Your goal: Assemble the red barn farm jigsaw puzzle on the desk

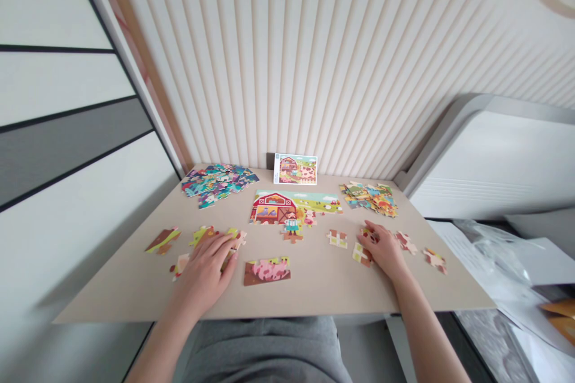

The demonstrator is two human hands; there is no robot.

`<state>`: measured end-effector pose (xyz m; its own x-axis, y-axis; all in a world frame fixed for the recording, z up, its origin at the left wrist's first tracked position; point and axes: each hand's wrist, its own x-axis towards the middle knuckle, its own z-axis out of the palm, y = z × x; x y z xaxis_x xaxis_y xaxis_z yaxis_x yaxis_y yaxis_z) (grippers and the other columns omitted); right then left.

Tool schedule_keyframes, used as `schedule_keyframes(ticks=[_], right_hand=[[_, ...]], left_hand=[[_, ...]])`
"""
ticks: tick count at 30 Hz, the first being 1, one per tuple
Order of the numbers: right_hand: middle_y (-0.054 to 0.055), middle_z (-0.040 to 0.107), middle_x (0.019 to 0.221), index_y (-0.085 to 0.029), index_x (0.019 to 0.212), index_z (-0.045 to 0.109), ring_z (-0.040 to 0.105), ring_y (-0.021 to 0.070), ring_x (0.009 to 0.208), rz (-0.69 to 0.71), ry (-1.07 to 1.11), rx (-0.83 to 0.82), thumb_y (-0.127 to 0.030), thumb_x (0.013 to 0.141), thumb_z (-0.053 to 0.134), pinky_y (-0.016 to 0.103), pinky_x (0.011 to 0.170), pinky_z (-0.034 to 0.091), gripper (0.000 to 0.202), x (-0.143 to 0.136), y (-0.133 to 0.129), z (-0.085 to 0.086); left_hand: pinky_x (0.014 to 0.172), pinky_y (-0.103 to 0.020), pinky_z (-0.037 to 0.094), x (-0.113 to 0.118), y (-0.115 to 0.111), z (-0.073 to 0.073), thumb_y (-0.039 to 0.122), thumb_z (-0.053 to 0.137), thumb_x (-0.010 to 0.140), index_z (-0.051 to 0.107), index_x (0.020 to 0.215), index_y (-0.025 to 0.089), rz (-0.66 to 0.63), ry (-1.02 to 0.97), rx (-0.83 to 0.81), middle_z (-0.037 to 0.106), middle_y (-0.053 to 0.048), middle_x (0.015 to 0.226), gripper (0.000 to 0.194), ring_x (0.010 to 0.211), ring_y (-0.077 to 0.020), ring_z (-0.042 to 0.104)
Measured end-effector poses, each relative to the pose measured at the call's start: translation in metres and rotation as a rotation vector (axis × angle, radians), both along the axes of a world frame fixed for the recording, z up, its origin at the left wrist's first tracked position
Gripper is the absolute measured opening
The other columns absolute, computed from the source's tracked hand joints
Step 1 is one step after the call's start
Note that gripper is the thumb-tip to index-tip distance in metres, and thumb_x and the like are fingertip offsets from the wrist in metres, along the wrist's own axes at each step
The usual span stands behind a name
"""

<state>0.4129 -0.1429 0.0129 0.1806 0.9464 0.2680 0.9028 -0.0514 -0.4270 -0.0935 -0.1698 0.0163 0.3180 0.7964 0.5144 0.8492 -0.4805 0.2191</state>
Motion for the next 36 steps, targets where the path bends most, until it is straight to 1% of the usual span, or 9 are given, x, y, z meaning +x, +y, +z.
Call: schedule_keyframes(ticks=[4, 8, 10, 14, 20, 27, 31, 34, 36], right_hand=[[0.011, 0.069, 0.115, -0.02, 0.136, 0.065, 0.065, 0.0278, 0.102, -0.012, 0.043, 0.0, -0.052, 0.085, 0.066, 0.04, 0.091, 0.049, 0.061, 0.001, -0.001, 0.0], [0.013, 0.064, 0.128, -0.02, 0.139, 0.063, 0.064, 0.0286, 0.109, -0.034, 0.06, 0.022, -0.056, 0.083, 0.068, 0.04, 0.095, 0.048, 0.067, 0.006, 0.0, -0.004], [0.013, 0.064, 0.129, -0.02, 0.13, 0.07, 0.064, 0.0297, 0.109, -0.043, 0.044, 0.016, -0.058, 0.083, 0.068, 0.041, 0.097, 0.047, 0.06, 0.008, 0.0, -0.006], [0.012, 0.07, 0.115, -0.021, 0.108, 0.079, 0.065, 0.03, 0.101, -0.048, 0.006, 0.001, -0.058, 0.086, 0.066, 0.042, 0.092, 0.048, 0.045, 0.007, -0.001, -0.006], [0.012, 0.072, 0.108, -0.023, 0.101, 0.08, 0.065, 0.0297, 0.097, -0.058, -0.04, 0.032, -0.058, 0.087, 0.065, 0.042, 0.091, 0.047, 0.04, 0.001, -0.003, -0.002], [0.011, 0.072, 0.101, -0.021, 0.09, 0.074, 0.065, 0.0302, 0.095, -0.109, -0.053, 0.036, -0.059, 0.081, 0.067, 0.042, 0.089, 0.045, 0.039, 0.0, -0.002, 0.002], [0.008, 0.074, 0.09, -0.022, 0.094, 0.069, 0.067, 0.0285, 0.087, -0.161, 0.091, 0.03, -0.06, 0.079, 0.067, 0.038, 0.077, 0.047, 0.041, -0.002, -0.005, 0.006], [0.007, 0.074, 0.086, -0.021, 0.105, 0.07, 0.068, 0.0243, 0.071, -0.197, 0.275, 0.092, -0.063, 0.083, 0.062, 0.035, 0.068, 0.049, 0.049, -0.005, -0.008, 0.011], [0.009, 0.075, 0.089, -0.019, 0.114, 0.069, 0.068, 0.0227, 0.067, -0.194, 0.387, 0.15, -0.064, 0.085, 0.058, 0.035, 0.067, 0.051, 0.055, -0.007, -0.01, 0.014]], left_hand=[[0.117, -0.055, 0.041, 0.0, 0.001, 0.0, 0.032, 0.05, 0.099, 0.058, 0.138, 0.027, -0.007, -0.001, -0.014, 0.065, -0.007, 0.135, 0.04, 0.128, -0.03, 0.058], [0.117, -0.055, 0.041, -0.001, 0.002, -0.001, 0.031, 0.05, 0.099, 0.057, 0.139, 0.027, -0.018, 0.01, -0.016, 0.064, -0.008, 0.137, 0.04, 0.128, -0.0296, 0.058], [0.117, -0.055, 0.04, -0.001, 0.002, -0.002, 0.032, 0.05, 0.1, 0.056, 0.139, 0.026, -0.02, 0.017, -0.018, 0.064, -0.008, 0.137, 0.04, 0.128, -0.0296, 0.057], [0.117, -0.056, 0.041, -0.002, 0.002, -0.003, 0.031, 0.05, 0.1, 0.057, 0.138, 0.027, -0.024, 0.012, -0.009, 0.064, -0.008, 0.136, 0.04, 0.128, -0.0301, 0.058], [0.119, -0.055, 0.039, -0.001, 0.002, -0.001, 0.031, 0.05, 0.1, 0.056, 0.139, 0.026, -0.013, 0.015, -0.032, 0.063, -0.008, 0.138, 0.04, 0.13, -0.0295, 0.056], [0.12, -0.054, 0.038, -0.001, 0.001, -0.002, 0.031, 0.051, 0.099, 0.056, 0.139, 0.026, -0.009, 0.021, -0.048, 0.063, -0.007, 0.139, 0.04, 0.131, -0.0292, 0.055], [0.119, -0.054, 0.039, -0.001, 0.001, -0.001, 0.031, 0.051, 0.099, 0.057, 0.139, 0.026, -0.008, 0.013, -0.042, 0.064, -0.007, 0.138, 0.04, 0.13, -0.0289, 0.056], [0.118, -0.054, 0.04, -0.001, 0.001, 0.0, 0.031, 0.051, 0.099, 0.058, 0.138, 0.026, -0.015, 0.004, -0.026, 0.064, -0.007, 0.137, 0.04, 0.129, -0.0291, 0.058], [0.118, -0.054, 0.041, -0.001, 0.002, -0.001, 0.031, 0.051, 0.099, 0.058, 0.138, 0.027, -0.021, 0.0, -0.018, 0.064, -0.008, 0.137, 0.04, 0.128, -0.0293, 0.058]])
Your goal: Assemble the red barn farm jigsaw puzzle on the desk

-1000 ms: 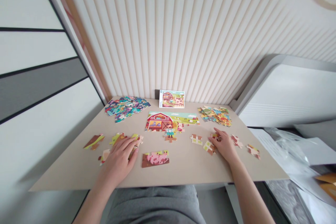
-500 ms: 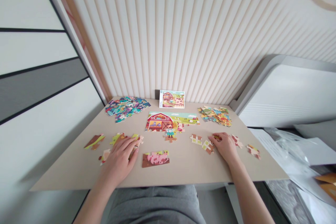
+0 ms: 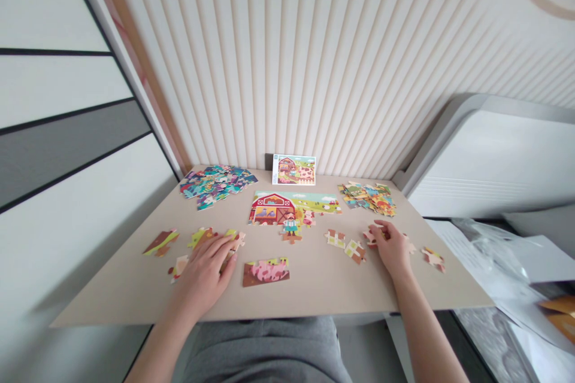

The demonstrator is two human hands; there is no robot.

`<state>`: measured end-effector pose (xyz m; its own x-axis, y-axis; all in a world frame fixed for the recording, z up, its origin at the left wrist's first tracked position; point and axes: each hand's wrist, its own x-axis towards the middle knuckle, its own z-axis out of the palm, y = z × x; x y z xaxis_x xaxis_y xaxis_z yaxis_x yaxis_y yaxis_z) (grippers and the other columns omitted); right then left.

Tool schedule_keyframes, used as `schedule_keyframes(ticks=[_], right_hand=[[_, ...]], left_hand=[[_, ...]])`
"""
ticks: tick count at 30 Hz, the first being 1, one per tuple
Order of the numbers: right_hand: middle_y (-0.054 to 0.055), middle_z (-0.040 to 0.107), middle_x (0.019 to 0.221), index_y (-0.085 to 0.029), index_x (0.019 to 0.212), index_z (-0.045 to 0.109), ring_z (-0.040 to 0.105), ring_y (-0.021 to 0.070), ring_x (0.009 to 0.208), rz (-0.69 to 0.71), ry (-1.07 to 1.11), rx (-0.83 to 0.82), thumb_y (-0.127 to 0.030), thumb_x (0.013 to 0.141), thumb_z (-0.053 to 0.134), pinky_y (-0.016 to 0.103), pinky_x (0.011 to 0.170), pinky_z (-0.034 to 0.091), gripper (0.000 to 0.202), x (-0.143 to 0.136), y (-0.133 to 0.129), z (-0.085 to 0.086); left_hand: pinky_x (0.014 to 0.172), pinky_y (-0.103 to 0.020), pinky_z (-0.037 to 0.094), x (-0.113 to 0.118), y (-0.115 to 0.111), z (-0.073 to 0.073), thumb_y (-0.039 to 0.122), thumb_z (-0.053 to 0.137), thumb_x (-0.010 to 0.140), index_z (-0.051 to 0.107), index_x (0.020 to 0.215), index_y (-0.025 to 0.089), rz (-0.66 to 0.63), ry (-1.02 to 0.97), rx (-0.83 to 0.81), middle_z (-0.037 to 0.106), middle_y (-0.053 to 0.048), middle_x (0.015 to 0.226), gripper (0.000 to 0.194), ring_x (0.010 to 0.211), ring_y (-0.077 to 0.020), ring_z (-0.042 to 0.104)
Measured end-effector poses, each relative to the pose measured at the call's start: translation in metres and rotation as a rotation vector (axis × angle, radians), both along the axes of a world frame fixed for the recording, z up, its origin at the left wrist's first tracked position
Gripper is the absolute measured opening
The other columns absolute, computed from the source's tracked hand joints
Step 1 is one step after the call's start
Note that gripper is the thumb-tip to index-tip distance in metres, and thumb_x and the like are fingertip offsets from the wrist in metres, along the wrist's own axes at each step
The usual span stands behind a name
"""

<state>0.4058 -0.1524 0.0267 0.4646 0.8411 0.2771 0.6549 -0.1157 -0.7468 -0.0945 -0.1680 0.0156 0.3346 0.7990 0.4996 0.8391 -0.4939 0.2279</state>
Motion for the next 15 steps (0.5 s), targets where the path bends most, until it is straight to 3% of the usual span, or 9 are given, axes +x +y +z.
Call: schedule_keyframes(ticks=[5, 15], right_hand=[[0.012, 0.076, 0.096, -0.016, 0.119, 0.072, 0.07, 0.0273, 0.088, 0.032, 0.122, 0.074, -0.066, 0.088, 0.056, 0.039, 0.08, 0.054, 0.061, -0.004, -0.001, 0.006], [0.013, 0.077, 0.1, -0.014, 0.127, 0.068, 0.071, 0.0281, 0.092, 0.128, 0.342, 0.082, -0.067, 0.082, 0.068, 0.039, 0.078, 0.056, 0.07, 0.0, 0.009, -0.001]], left_hand=[[0.117, -0.055, 0.041, -0.001, 0.0, -0.002, 0.031, 0.051, 0.098, 0.057, 0.138, 0.027, -0.003, -0.002, 0.006, 0.065, -0.008, 0.136, 0.041, 0.127, -0.0297, 0.059], [0.117, -0.053, 0.041, -0.002, 0.001, -0.005, 0.033, 0.051, 0.099, 0.058, 0.138, 0.026, -0.005, 0.005, -0.012, 0.064, -0.007, 0.138, 0.04, 0.128, -0.0287, 0.058]])
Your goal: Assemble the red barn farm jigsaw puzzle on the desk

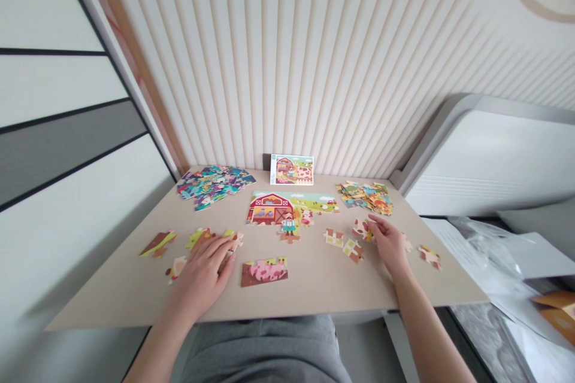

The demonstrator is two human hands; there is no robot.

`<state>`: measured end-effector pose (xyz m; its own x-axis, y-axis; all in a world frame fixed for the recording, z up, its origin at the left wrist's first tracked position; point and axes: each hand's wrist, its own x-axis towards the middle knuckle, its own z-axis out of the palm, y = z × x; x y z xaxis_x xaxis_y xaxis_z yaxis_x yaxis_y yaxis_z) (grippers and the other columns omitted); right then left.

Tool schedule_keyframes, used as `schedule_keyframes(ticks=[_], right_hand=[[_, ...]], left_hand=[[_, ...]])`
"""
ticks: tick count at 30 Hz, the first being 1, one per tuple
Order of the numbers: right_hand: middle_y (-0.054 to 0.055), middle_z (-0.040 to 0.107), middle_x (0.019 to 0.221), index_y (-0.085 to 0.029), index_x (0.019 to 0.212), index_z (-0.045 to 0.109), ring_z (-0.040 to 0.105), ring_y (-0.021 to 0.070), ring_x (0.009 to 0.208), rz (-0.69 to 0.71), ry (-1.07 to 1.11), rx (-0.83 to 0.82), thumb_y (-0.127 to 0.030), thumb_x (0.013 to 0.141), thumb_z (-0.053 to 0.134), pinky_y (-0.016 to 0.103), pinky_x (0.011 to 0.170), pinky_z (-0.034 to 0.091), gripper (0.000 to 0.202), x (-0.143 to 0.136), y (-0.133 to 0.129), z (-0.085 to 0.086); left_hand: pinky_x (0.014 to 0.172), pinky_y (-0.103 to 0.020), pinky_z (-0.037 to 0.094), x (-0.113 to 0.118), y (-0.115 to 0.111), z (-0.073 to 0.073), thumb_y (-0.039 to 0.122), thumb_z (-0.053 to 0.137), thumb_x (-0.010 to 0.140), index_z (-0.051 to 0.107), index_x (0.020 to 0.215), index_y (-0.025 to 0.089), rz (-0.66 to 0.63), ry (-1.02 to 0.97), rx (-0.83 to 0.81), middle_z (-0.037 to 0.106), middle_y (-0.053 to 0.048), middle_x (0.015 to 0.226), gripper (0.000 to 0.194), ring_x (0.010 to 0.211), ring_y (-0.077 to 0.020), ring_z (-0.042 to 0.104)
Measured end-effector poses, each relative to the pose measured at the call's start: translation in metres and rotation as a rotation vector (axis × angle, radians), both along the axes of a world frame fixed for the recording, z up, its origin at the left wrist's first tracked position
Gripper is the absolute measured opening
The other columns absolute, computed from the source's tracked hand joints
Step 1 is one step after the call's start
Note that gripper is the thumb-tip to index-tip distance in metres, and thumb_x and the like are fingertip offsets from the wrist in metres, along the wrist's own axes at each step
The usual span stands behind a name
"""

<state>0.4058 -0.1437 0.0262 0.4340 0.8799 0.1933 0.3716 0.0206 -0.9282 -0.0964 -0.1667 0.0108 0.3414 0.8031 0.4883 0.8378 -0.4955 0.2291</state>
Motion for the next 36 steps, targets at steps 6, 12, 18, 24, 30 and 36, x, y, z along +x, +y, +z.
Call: schedule_keyframes(ticks=[6, 12, 18, 24, 30, 36], right_hand=[[0.012, 0.078, 0.097, -0.017, 0.115, 0.074, 0.073, 0.0309, 0.093, 0.202, -0.069, -0.022, -0.072, 0.077, 0.072, 0.043, 0.08, 0.058, 0.067, -0.008, 0.038, 0.017], [0.008, 0.078, 0.103, -0.023, 0.109, 0.078, 0.07, 0.0291, 0.094, 0.272, -0.43, -0.079, -0.058, 0.09, 0.06, 0.042, 0.087, 0.054, 0.043, -0.024, 0.062, 0.013], [0.007, 0.073, 0.12, -0.028, 0.116, 0.077, 0.067, 0.0295, 0.109, 0.392, -0.544, -0.063, -0.05, 0.09, 0.065, 0.043, 0.098, 0.051, 0.037, -0.018, 0.047, -0.003], [0.007, 0.069, 0.129, -0.03, 0.125, 0.073, 0.062, 0.0289, 0.119, 0.501, -0.674, -0.002, -0.045, 0.092, 0.066, 0.047, 0.11, 0.044, 0.036, -0.017, 0.042, -0.004], [0.007, 0.065, 0.136, -0.03, 0.134, 0.067, 0.06, 0.0272, 0.124, 0.558, -0.654, 0.009, -0.041, 0.097, 0.061, 0.046, 0.111, 0.044, 0.039, -0.02, 0.043, 0.001], [0.008, 0.064, 0.137, -0.029, 0.136, 0.066, 0.06, 0.0277, 0.125, 0.567, -0.684, 0.03, -0.04, 0.099, 0.057, 0.047, 0.11, 0.046, 0.04, -0.02, 0.048, -0.002]], left_hand=[[0.117, -0.052, 0.042, 0.002, 0.0, 0.004, 0.032, 0.051, 0.099, 0.058, 0.137, 0.027, -0.011, -0.017, 0.009, 0.065, -0.007, 0.138, 0.039, 0.127, -0.0286, 0.059], [0.117, -0.054, 0.041, 0.002, -0.001, 0.002, 0.032, 0.052, 0.099, 0.06, 0.135, 0.026, 0.005, -0.011, 0.022, 0.065, -0.007, 0.136, 0.037, 0.128, -0.0293, 0.058], [0.119, -0.053, 0.04, -0.001, 0.001, -0.001, 0.033, 0.051, 0.1, 0.057, 0.139, 0.025, 0.002, 0.02, -0.004, 0.064, -0.007, 0.138, 0.041, 0.129, -0.0285, 0.058], [0.118, -0.052, 0.041, 0.001, 0.001, 0.002, 0.034, 0.051, 0.099, 0.058, 0.139, 0.027, -0.004, 0.003, -0.007, 0.064, -0.006, 0.139, 0.041, 0.128, -0.0282, 0.059], [0.118, -0.051, 0.04, 0.002, 0.0, 0.002, 0.034, 0.051, 0.099, 0.058, 0.139, 0.028, 0.0, -0.001, -0.024, 0.064, -0.005, 0.14, 0.041, 0.13, -0.0277, 0.058], [0.118, -0.051, 0.041, 0.002, 0.0, 0.002, 0.034, 0.051, 0.099, 0.059, 0.138, 0.028, -0.007, -0.005, -0.008, 0.065, -0.005, 0.138, 0.04, 0.128, -0.0274, 0.06]])
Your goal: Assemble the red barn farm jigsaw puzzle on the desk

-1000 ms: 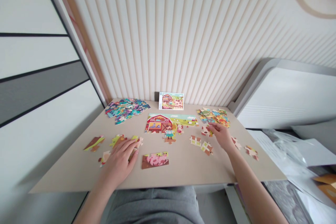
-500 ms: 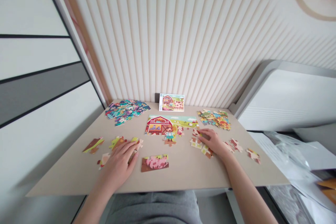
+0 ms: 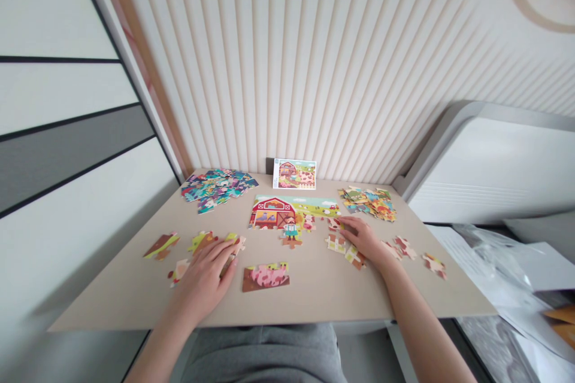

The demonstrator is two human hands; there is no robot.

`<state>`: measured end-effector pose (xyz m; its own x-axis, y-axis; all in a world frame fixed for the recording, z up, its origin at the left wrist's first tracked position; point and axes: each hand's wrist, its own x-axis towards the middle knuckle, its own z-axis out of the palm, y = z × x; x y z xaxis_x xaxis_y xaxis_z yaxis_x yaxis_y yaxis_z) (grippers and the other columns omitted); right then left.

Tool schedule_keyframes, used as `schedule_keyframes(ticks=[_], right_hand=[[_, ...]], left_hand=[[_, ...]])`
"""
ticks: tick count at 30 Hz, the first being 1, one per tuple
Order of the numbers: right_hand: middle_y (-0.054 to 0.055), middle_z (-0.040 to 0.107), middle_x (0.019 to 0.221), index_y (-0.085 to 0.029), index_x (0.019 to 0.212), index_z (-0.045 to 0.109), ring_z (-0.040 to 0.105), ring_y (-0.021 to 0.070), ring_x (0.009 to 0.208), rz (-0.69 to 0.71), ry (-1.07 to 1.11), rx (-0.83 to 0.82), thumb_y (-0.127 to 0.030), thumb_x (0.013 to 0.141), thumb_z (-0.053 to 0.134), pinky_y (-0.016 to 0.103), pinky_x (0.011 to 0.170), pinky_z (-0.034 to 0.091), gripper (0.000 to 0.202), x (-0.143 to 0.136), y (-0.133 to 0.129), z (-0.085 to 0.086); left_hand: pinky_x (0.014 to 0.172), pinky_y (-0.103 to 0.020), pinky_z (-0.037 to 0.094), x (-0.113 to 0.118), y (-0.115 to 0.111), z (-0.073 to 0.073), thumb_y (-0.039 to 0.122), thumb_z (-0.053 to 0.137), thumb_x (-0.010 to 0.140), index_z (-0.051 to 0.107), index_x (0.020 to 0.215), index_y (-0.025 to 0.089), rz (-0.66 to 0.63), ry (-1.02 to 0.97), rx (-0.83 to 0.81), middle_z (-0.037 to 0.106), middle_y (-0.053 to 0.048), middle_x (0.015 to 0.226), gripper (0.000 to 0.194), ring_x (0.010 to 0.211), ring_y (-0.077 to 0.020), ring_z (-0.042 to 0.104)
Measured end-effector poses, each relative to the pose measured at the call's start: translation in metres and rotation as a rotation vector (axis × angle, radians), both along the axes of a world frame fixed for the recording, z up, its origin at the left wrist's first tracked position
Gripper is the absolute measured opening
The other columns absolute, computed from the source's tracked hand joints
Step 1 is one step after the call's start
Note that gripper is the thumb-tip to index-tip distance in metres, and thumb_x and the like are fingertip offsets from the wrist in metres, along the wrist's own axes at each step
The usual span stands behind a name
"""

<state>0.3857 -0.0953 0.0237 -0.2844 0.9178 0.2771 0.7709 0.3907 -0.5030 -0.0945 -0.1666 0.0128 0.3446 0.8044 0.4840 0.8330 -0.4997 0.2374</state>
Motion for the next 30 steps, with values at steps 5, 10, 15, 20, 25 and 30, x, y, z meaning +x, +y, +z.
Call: schedule_keyframes(ticks=[5, 10, 15, 20, 25, 30], right_hand=[[0.006, 0.062, 0.14, -0.032, 0.136, 0.066, 0.058, 0.0263, 0.128, 0.002, -0.151, 0.088, -0.036, 0.103, 0.048, 0.046, 0.111, 0.045, 0.038, -0.002, 0.0, -0.005], [0.004, 0.062, 0.14, -0.035, 0.136, 0.065, 0.056, 0.0252, 0.129, -0.034, -0.304, 0.143, -0.03, 0.102, 0.047, 0.046, 0.11, 0.043, 0.038, -0.006, -0.004, 0.0], [0.005, 0.064, 0.137, -0.033, 0.13, 0.068, 0.057, 0.0246, 0.127, -0.039, -0.351, 0.145, -0.026, 0.102, 0.047, 0.045, 0.108, 0.042, 0.036, -0.012, -0.008, 0.005], [0.007, 0.062, 0.138, -0.032, 0.136, 0.064, 0.057, 0.0242, 0.126, -0.088, -0.26, 0.12, -0.034, 0.104, 0.044, 0.042, 0.108, 0.043, 0.038, -0.012, -0.011, 0.003], [0.009, 0.069, 0.123, -0.025, 0.119, 0.072, 0.063, 0.0261, 0.115, -0.253, -0.14, 0.07, -0.034, 0.099, 0.046, 0.042, 0.104, 0.046, 0.034, 0.012, -0.005, -0.005], [0.009, 0.071, 0.115, -0.023, 0.108, 0.075, 0.066, 0.0253, 0.105, -0.305, -0.073, 0.051, -0.033, 0.096, 0.046, 0.04, 0.098, 0.05, 0.032, 0.028, -0.003, -0.009]], left_hand=[[0.118, -0.05, 0.042, -0.001, 0.0, 0.0, 0.034, 0.052, 0.099, 0.06, 0.138, 0.028, 0.011, -0.005, 0.003, 0.065, -0.005, 0.138, 0.04, 0.129, -0.0271, 0.059], [0.119, -0.052, 0.04, -0.001, 0.0, 0.0, 0.034, 0.052, 0.099, 0.058, 0.139, 0.028, 0.005, 0.005, -0.003, 0.064, -0.005, 0.139, 0.041, 0.129, -0.0271, 0.059], [0.118, -0.052, 0.041, -0.001, 0.0, 0.0, 0.033, 0.051, 0.099, 0.056, 0.141, 0.029, 0.006, 0.013, -0.01, 0.064, -0.005, 0.139, 0.042, 0.13, -0.0271, 0.058], [0.118, -0.054, 0.041, -0.002, 0.001, -0.003, 0.031, 0.051, 0.099, 0.056, 0.141, 0.027, 0.001, 0.026, 0.008, 0.064, -0.006, 0.139, 0.042, 0.129, -0.0279, 0.058], [0.117, -0.054, 0.042, -0.004, 0.0, -0.004, 0.032, 0.051, 0.099, 0.055, 0.142, 0.027, 0.0, 0.024, 0.009, 0.063, -0.007, 0.14, 0.043, 0.13, -0.0285, 0.058], [0.115, -0.054, 0.044, -0.003, 0.001, -0.003, 0.035, 0.05, 0.1, 0.056, 0.143, 0.028, -0.004, -0.002, 0.031, 0.065, -0.008, 0.138, 0.044, 0.127, -0.0287, 0.06]])
